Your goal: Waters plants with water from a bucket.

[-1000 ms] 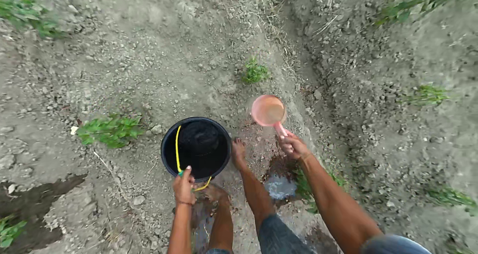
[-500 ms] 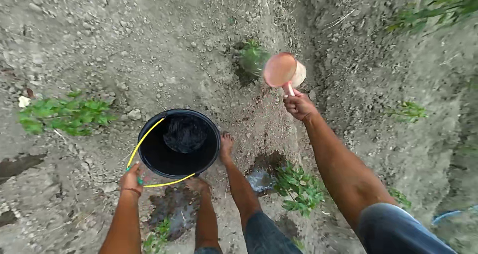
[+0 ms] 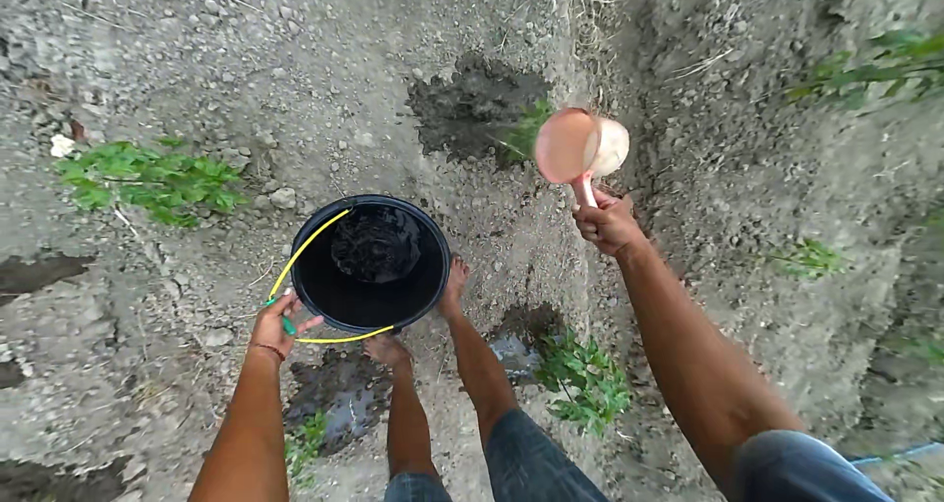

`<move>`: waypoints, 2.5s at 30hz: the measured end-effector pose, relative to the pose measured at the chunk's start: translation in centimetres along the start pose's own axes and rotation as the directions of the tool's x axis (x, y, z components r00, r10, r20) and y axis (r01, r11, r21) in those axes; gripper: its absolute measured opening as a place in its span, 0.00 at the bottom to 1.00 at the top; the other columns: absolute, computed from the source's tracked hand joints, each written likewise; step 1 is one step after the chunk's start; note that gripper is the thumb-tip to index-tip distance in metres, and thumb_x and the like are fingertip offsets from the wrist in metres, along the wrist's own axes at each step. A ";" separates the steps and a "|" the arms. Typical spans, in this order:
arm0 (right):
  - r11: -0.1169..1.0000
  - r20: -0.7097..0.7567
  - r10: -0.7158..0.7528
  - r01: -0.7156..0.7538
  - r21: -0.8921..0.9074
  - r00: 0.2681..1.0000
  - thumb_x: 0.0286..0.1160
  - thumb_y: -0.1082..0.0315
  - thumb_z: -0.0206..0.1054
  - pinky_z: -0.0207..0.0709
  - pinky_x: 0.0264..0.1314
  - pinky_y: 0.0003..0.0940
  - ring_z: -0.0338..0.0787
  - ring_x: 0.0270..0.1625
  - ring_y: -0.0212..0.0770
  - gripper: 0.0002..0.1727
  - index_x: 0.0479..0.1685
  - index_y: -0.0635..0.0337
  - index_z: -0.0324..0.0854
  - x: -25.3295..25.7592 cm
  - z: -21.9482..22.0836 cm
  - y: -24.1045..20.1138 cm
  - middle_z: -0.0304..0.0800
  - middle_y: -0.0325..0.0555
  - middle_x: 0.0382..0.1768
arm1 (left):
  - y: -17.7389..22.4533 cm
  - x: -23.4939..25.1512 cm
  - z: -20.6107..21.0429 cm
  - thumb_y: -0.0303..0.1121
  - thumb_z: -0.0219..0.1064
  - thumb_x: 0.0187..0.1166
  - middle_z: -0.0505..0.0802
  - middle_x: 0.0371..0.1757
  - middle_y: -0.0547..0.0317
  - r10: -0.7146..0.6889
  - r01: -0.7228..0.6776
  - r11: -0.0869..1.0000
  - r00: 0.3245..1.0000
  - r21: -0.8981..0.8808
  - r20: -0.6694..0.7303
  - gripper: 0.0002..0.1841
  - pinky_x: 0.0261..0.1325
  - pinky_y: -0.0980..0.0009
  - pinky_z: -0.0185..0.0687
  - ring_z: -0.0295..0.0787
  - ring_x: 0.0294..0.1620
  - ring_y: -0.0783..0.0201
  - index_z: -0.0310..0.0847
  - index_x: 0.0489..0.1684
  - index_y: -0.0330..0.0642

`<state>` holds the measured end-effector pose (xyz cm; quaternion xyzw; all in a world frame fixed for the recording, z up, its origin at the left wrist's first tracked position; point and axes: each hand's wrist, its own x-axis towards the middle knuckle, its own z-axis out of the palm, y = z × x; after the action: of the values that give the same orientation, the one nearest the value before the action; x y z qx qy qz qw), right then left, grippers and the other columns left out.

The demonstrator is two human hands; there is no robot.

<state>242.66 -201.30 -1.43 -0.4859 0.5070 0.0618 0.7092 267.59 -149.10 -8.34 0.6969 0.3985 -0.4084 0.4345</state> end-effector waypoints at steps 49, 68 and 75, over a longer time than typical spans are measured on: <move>0.706 0.665 0.689 -0.474 -0.527 0.289 0.78 0.69 0.54 0.57 0.11 0.14 0.62 0.11 0.19 0.12 0.57 0.47 0.73 -1.0 37.8 11.7 0.68 0.25 0.16 | 1.1 -17.9 -8.4 0.28 0.69 0.78 0.81 0.43 0.51 0.177 -0.228 0.958 0.947 -0.174 -0.269 0.09 0.45 0.69 0.76 0.77 0.39 0.65 0.82 0.46 0.30; 0.874 0.277 0.240 -0.082 -0.479 0.931 0.83 0.77 0.55 0.60 0.14 0.19 0.65 0.13 0.24 0.11 0.59 0.64 0.74 0.2 53.9 1.9 0.74 0.34 0.21 | -7.4 -10.8 -27.1 0.36 0.65 0.85 0.76 0.30 0.58 -0.270 -0.054 0.879 0.763 -0.474 -0.587 0.13 0.38 0.65 0.73 0.72 0.30 0.66 0.80 0.41 0.32; 0.741 0.147 0.152 -0.015 -0.671 0.977 0.85 0.73 0.61 0.62 0.16 0.23 0.68 0.16 0.28 0.15 0.67 0.63 0.75 2.3 57.2 0.1 0.76 0.39 0.25 | -10.9 -11.3 -29.7 0.35 0.66 0.83 0.78 0.31 0.57 -0.360 -0.032 0.846 0.703 -0.532 -0.613 0.11 0.38 0.65 0.75 0.74 0.31 0.66 0.79 0.41 0.32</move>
<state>281.35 -159.17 -2.53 -0.6753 0.4021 0.3168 0.5310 260.34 -120.38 7.56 0.6189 0.6865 -0.0369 0.3800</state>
